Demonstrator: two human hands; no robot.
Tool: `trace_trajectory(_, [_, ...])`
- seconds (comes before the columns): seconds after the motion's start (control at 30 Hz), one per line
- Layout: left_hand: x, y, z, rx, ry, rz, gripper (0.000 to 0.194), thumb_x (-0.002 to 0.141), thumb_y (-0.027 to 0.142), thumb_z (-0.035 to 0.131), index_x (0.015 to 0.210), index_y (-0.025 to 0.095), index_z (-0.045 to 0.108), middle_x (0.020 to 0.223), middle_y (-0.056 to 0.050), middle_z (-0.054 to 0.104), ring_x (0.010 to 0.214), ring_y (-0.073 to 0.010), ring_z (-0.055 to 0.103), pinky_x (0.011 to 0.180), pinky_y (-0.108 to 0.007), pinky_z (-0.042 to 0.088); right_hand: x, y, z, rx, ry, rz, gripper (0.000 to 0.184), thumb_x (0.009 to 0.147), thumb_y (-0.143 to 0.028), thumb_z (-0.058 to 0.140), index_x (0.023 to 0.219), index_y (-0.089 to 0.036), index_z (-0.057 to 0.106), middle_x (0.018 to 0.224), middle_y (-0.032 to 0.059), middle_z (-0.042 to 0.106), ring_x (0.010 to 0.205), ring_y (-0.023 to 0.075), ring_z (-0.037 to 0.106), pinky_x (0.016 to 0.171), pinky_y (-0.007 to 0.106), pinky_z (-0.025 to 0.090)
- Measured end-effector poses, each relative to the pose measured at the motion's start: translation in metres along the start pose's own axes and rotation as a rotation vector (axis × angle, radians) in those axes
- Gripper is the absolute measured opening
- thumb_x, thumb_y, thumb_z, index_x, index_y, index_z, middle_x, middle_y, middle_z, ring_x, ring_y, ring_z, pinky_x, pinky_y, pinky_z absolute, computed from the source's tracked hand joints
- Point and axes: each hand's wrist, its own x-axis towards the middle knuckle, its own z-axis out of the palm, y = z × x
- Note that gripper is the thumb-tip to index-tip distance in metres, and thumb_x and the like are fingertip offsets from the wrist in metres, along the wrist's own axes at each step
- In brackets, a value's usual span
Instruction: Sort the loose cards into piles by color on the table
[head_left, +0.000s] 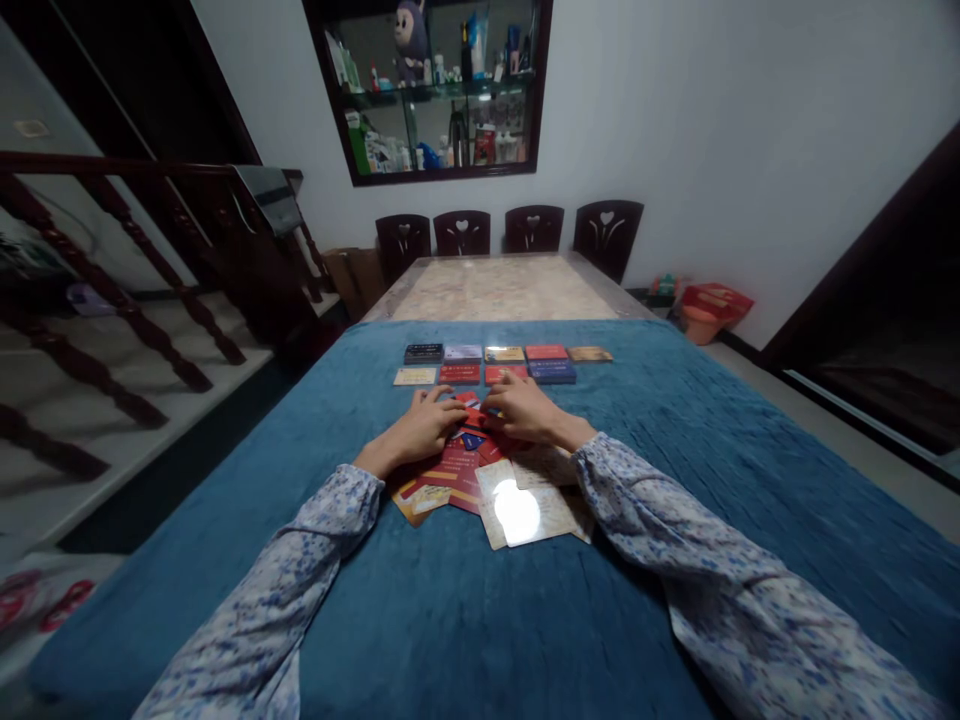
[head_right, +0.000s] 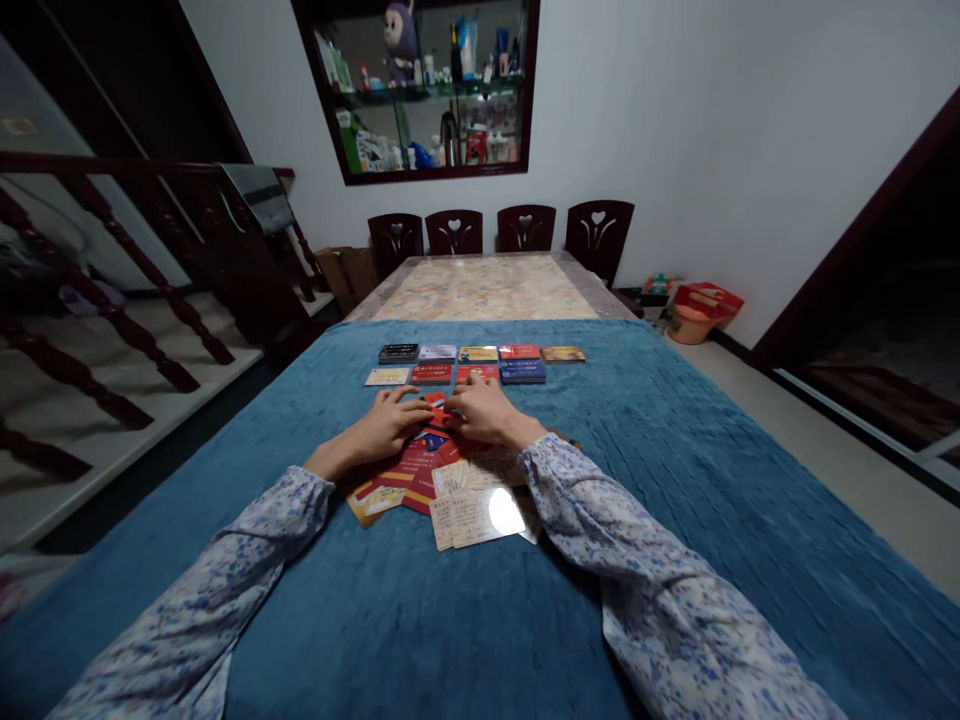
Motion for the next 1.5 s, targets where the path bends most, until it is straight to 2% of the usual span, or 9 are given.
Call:
trace_trajectory(0.13, [-0.001,-0.001,-0.001,0.029,0.004,-0.046,0.032,0.098,0.018,0.05,0.123,0.023,0.069,0.134,-0.01,0.066,0.133,-0.0335,0.042,0.104,-0.055,0.035,0.0,-0.003,0.0,-0.013,-0.025,0.002,0.025,0.096,-0.038,0.064,0.113,-0.024,0.076,0.126,0.0118,0.07,0.121,0.0327,0.049,0.089,0.041,0.039])
trace_trajectory(0.3, [-0.001,-0.002,0.0,0.039,0.016,-0.072,0.03,0.099,0.023,0.051,0.123,0.022,0.068,0.128,-0.012,0.065,0.124,-0.0311,0.047,0.101,-0.052,0.039,0.0,-0.005,0.001,-0.016,-0.032,0.011,0.034,0.094,-0.039,0.066,0.124,-0.025,0.072,0.134,0.0113,0.067,0.124,0.0336,0.047,0.091,0.043,0.04])
trace_trajectory(0.57, [-0.004,-0.004,-0.001,-0.008,0.02,-0.101,0.024,0.096,0.03,0.06,0.116,0.022,0.071,0.131,-0.011,0.065,0.129,-0.0318,0.046,0.104,-0.053,0.04,0.004,0.003,0.01,-0.013,-0.031,0.019,0.037,0.094,-0.042,0.066,0.126,-0.024,0.07,0.141,0.0113,0.063,0.125,0.0342,0.046,0.09,0.043,0.041])
trace_trajectory(0.8, [-0.006,-0.005,-0.002,-0.041,0.031,-0.066,0.017,0.095,0.029,0.062,0.104,0.022,0.074,0.125,-0.009,0.07,0.136,-0.0331,0.043,0.109,-0.055,0.036,0.004,0.003,0.008,0.0,-0.048,0.007,0.029,0.095,-0.039,0.064,0.118,-0.024,0.074,0.133,0.0108,0.069,0.123,0.0336,0.049,0.092,0.044,0.04])
trace_trajectory(0.97, [-0.009,-0.004,-0.002,0.019,0.07,0.007,0.024,0.1,0.03,0.054,0.11,0.023,0.075,0.122,-0.009,0.072,0.136,-0.032,0.044,0.11,-0.054,0.035,0.001,0.004,0.007,-0.022,-0.022,-0.051,0.027,0.097,-0.038,0.062,0.115,-0.023,0.075,0.125,0.0114,0.072,0.121,0.0318,0.049,0.092,0.042,0.036])
trace_trajectory(1.07, [-0.011,-0.005,-0.001,0.056,0.118,0.034,0.028,0.102,0.03,0.05,0.117,0.023,0.074,0.119,-0.01,0.073,0.131,-0.0314,0.047,0.108,-0.054,0.036,0.001,0.007,0.008,-0.023,0.011,-0.103,0.029,0.099,-0.039,0.058,0.115,-0.021,0.076,0.118,0.0119,0.074,0.117,0.0303,0.05,0.092,0.042,0.033])
trace_trajectory(1.17, [-0.011,-0.006,-0.001,0.072,0.155,0.049,0.03,0.103,0.028,0.047,0.116,0.023,0.074,0.113,-0.01,0.074,0.125,-0.0299,0.052,0.106,-0.052,0.039,0.001,0.01,0.009,-0.017,0.064,-0.134,0.032,0.102,-0.039,0.053,0.111,-0.02,0.077,0.112,0.0125,0.075,0.112,0.0287,0.052,0.092,0.041,0.031])
trace_trajectory(1.33, [-0.009,-0.009,-0.002,0.038,0.208,0.03,0.029,0.103,0.024,0.046,0.112,0.021,0.073,0.107,-0.01,0.073,0.117,-0.0272,0.057,0.102,-0.048,0.045,0.001,0.013,0.009,-0.014,0.13,-0.136,0.034,0.104,-0.038,0.049,0.107,-0.02,0.078,0.103,0.0118,0.074,0.105,0.0259,0.053,0.088,0.038,0.031])
trace_trajectory(1.5, [-0.005,-0.014,0.001,-0.042,0.279,0.016,0.025,0.098,0.019,0.05,0.106,0.019,0.074,0.103,-0.01,0.07,0.104,-0.0236,0.062,0.095,-0.042,0.051,0.003,0.016,0.013,0.014,0.177,-0.098,0.028,0.104,-0.03,0.05,0.103,-0.019,0.076,0.098,0.0107,0.073,0.099,0.0232,0.054,0.083,0.033,0.033])
